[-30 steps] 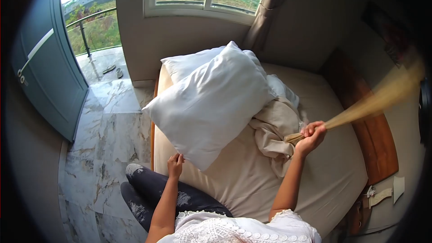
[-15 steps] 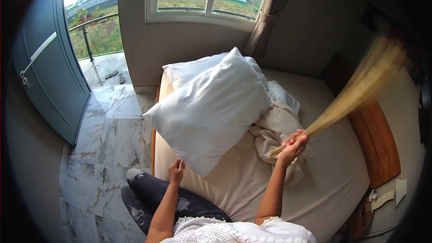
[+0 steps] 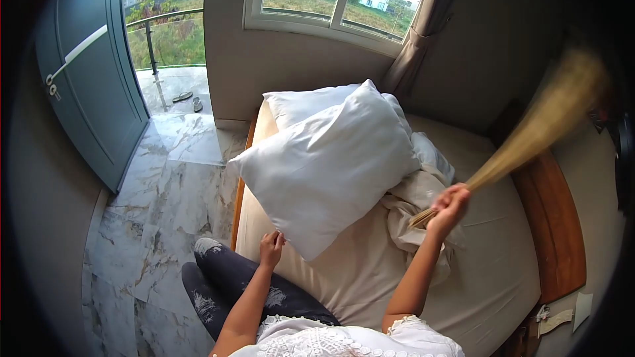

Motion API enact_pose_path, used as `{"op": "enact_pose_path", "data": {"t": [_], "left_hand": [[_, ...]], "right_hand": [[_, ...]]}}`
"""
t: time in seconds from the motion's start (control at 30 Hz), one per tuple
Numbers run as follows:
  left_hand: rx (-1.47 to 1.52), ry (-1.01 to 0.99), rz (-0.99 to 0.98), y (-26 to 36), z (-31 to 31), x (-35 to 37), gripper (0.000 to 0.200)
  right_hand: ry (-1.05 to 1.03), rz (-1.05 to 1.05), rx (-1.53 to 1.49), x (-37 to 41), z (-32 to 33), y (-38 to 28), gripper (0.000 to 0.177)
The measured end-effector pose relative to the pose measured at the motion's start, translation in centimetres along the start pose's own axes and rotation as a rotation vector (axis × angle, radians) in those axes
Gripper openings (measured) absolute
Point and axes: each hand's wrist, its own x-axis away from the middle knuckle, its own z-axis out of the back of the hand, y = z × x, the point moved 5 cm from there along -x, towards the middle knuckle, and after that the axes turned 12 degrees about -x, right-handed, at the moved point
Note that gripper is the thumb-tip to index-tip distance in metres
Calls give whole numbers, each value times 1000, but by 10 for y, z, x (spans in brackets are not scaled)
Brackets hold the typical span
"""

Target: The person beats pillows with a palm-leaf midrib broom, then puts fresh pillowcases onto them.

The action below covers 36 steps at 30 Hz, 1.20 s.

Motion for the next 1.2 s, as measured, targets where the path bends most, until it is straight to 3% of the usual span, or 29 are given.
{"op": "enact_pose_path", "data": {"t": [0.07,0.1,0.13,0.17,0.23,0.33,0.37,0.4,0.47,0.53,0.6,0.63,0.7,0.73,0.77,0.8,0.87,0.9,0.93,0.97,1.07,1.13,1.17,1.2], "left_hand": [[22,-5,12,0,0,-2,24],[17,0,4,0,1,-2,24],[11,3,1,0,2,0,24],[5,7,0,0,3,1,23],[-9,12,-4,4,7,2,23],[1,0,-36,-1,3,2,24],[-6,15,-6,-2,5,1,24],[4,3,3,-3,6,6,24],[35,-9,0,2,5,1,25],[62,-27,39,2,3,2,24],[86,-40,56,-2,2,1,24],[123,-43,64,-5,1,2,24],[192,-51,83,-9,-2,2,24],[201,-11,91,-8,3,-1,24],[209,18,102,-7,5,-1,24],[215,43,112,-8,8,2,23],[278,57,154,-12,6,-14,23],[279,69,172,-13,8,-9,24],[276,63,192,-15,8,2,24],[253,72,189,-16,10,6,23],[209,139,164,-9,13,-1,21],[272,230,184,-19,12,-1,23],[300,276,195,-25,14,-2,25],[244,339,216,-27,23,-3,26]], "right_hand": [[170,360,-94,11,-3,-26,37],[254,539,-92,27,2,-15,36],[217,567,-81,45,13,22,34],[289,391,341,79,46,82,30],[-639,-116,824,157,81,212,30],[-546,-742,612,160,86,193,11],[-478,-781,339,119,59,143,11],[-437,-658,350,89,36,92,20],[-199,-381,89,48,-5,2,36],[-53,99,-177,32,-21,-55,37],[78,461,-288,52,-15,-59,38],[-42,444,-343,73,-5,-29,37],[-101,496,551,151,43,77,32],[-752,302,871,203,27,111,27],[-1093,-603,1095,242,60,157,25],[-1116,-561,1125,255,86,172,23],[-810,-819,784,192,38,117,23],[-830,-656,547,155,19,85,21],[-637,-514,467,133,-9,43,28],[-444,-649,213,113,-25,13,36],[-151,76,-195,84,-46,-50,40],[-75,335,-218,115,-40,-21,36],[-13,298,-81,146,-29,18,31],[-510,378,307,180,-4,66,27]]}}
